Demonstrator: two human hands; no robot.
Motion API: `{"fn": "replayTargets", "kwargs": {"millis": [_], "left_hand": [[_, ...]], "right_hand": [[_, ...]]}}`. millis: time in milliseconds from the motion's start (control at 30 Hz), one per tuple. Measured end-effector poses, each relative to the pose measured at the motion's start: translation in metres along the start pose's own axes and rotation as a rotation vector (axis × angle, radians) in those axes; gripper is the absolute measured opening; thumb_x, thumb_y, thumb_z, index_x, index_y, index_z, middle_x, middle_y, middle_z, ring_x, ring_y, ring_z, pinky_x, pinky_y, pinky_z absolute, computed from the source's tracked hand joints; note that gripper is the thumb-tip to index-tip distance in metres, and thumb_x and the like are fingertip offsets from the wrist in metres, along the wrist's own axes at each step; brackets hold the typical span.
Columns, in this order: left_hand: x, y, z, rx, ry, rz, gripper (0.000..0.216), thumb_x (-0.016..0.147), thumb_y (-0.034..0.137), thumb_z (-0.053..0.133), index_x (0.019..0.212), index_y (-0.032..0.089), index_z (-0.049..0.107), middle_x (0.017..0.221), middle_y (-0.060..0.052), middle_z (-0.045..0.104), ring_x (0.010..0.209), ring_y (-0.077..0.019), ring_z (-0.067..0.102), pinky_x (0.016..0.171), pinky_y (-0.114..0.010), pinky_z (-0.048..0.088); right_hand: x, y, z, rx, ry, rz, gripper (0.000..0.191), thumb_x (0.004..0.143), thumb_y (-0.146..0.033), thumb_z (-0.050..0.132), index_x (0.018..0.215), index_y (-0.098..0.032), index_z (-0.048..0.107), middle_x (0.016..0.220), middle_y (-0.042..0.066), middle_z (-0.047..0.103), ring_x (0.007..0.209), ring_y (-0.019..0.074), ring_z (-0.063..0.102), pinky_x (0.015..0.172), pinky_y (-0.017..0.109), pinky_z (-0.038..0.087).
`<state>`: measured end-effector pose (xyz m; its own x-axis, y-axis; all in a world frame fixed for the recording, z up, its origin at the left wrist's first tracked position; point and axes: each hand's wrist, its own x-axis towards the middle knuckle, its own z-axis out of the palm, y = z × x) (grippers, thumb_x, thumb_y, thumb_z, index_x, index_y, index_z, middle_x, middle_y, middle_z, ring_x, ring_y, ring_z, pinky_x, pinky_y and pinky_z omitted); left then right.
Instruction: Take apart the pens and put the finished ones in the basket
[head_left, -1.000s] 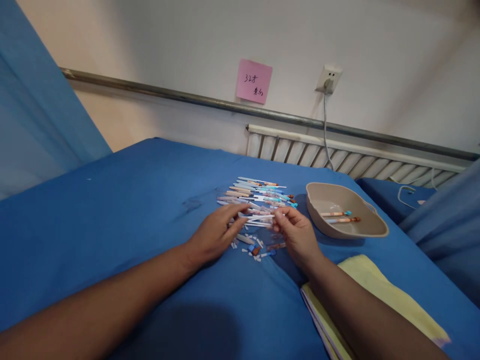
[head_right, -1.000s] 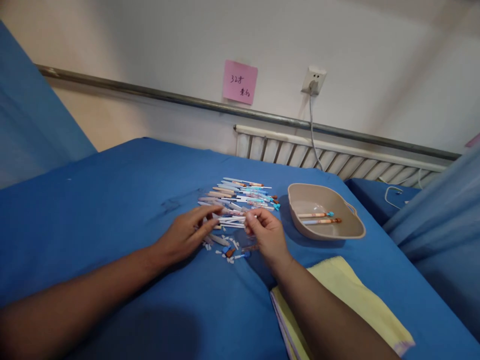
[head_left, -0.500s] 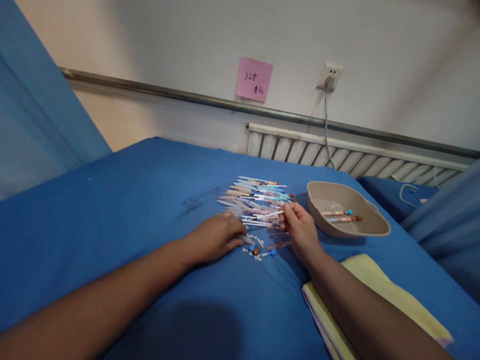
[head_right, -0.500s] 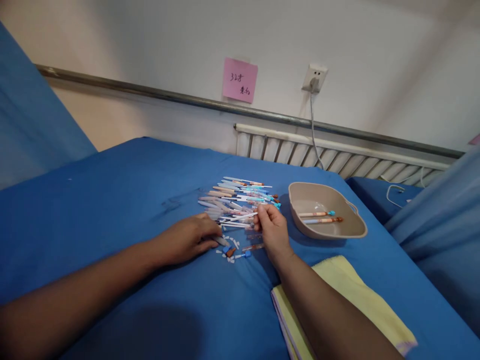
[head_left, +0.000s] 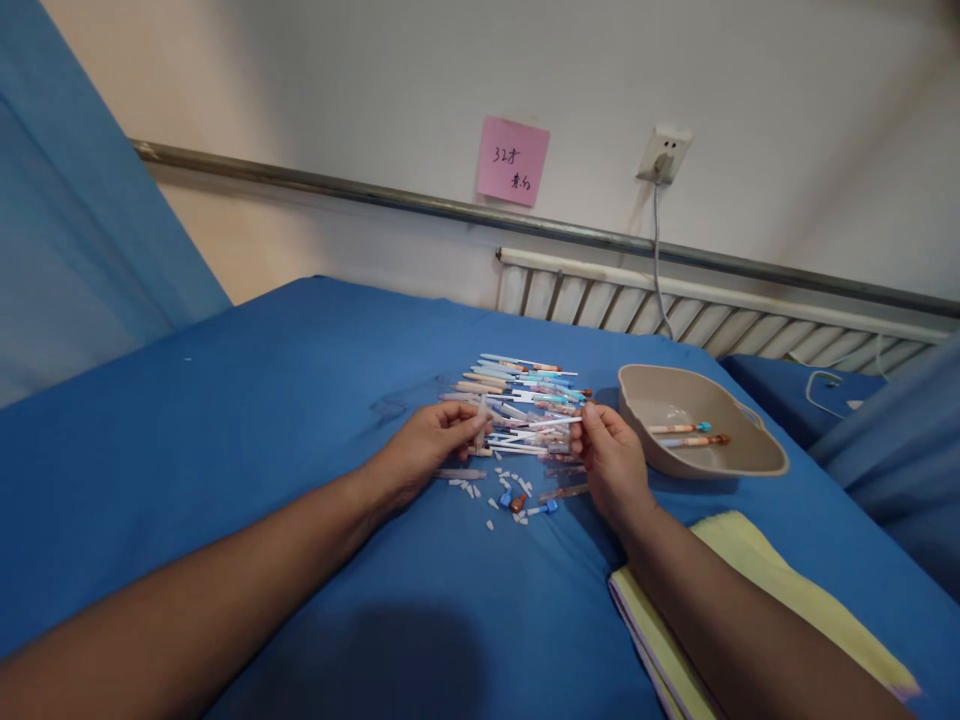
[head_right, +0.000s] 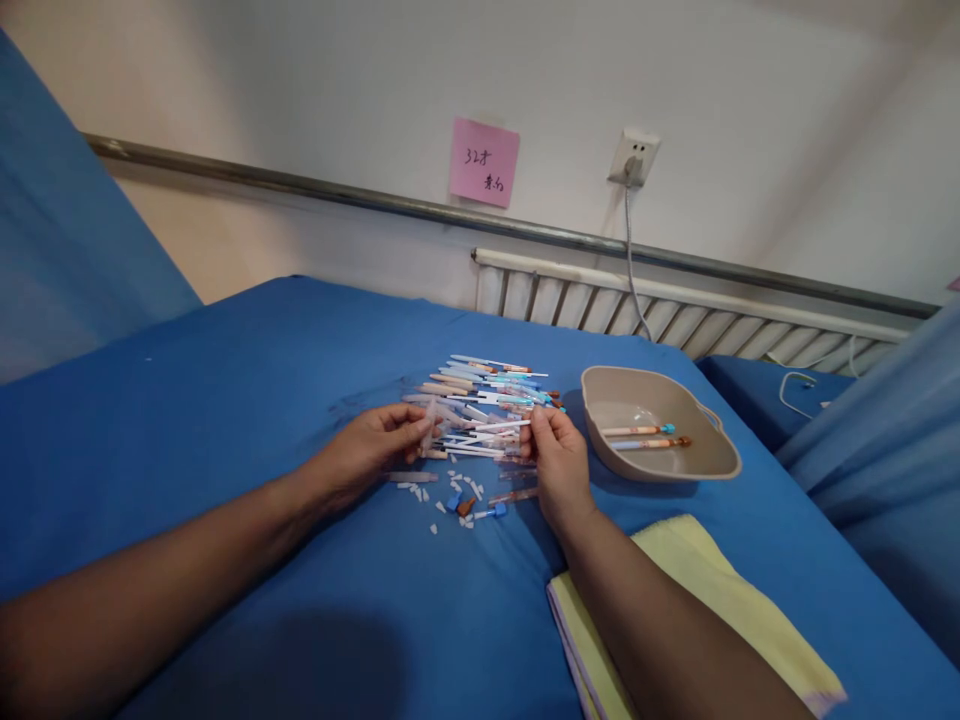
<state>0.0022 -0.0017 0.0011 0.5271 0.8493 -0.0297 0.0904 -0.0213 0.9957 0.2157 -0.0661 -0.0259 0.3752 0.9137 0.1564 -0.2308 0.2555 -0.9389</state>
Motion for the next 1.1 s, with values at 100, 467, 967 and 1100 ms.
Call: {"fn": "replayTargets", "kwargs": {"millis": [100,467,967,1100], "left_hand": [[-0.0022,0.0025,0.0009,-0.199,-0.067,-0.109,0.028,0.076,0.040,0.066,0.078,0.013,0.062,0.071,-0.001,0.057,0.054,-0.0072,0.045,0.053,-0.020,0.038],[-0.0061,-0.0029,0.0059,-0.304,-0.128,-0.169,0.027,0.076,0.036,0.069,0.090,0.013,0.066,0.078,-0.003,0.060,0.062,-0.0073,0.051,0.061,-0.020,0.043],[-0.0071,-0.0002,0.0067,-0.247,-0.120,-0.158,0.028,0.071,0.037,0.072,0.082,0.014,0.061,0.073,-0.001,0.059,0.061,-0.0091,0.052,0.061,-0.022,0.043],[-0.0043,0.0031,0.0033,-0.275,-0.047,-0.128,0.024,0.074,0.035,0.070,0.079,0.013,0.061,0.072,-0.002,0.060,0.060,-0.0091,0.052,0.057,-0.021,0.041]], "right_hand": [[-0.0003,0.0011,-0.0005,-0.017,-0.016,0.002,0.030,0.081,-0.046,0.059,0.070,-0.019,0.053,0.062,-0.004,0.051,0.050,0.0072,0.041,0.049,0.019,0.035],[-0.0023,0.0018,0.0005,-0.073,-0.054,-0.005,0.030,0.083,-0.045,0.057,0.070,-0.019,0.053,0.062,-0.004,0.052,0.051,0.0074,0.042,0.052,0.020,0.036],[-0.0022,0.0002,0.0017,-0.091,-0.056,-0.003,0.031,0.082,-0.048,0.058,0.072,-0.018,0.054,0.063,-0.003,0.053,0.050,0.0078,0.043,0.051,0.020,0.038],[-0.0010,-0.0018,0.0010,-0.065,-0.032,0.013,0.032,0.079,-0.050,0.060,0.071,-0.019,0.053,0.062,-0.003,0.053,0.050,0.0081,0.042,0.049,0.020,0.038]]}}
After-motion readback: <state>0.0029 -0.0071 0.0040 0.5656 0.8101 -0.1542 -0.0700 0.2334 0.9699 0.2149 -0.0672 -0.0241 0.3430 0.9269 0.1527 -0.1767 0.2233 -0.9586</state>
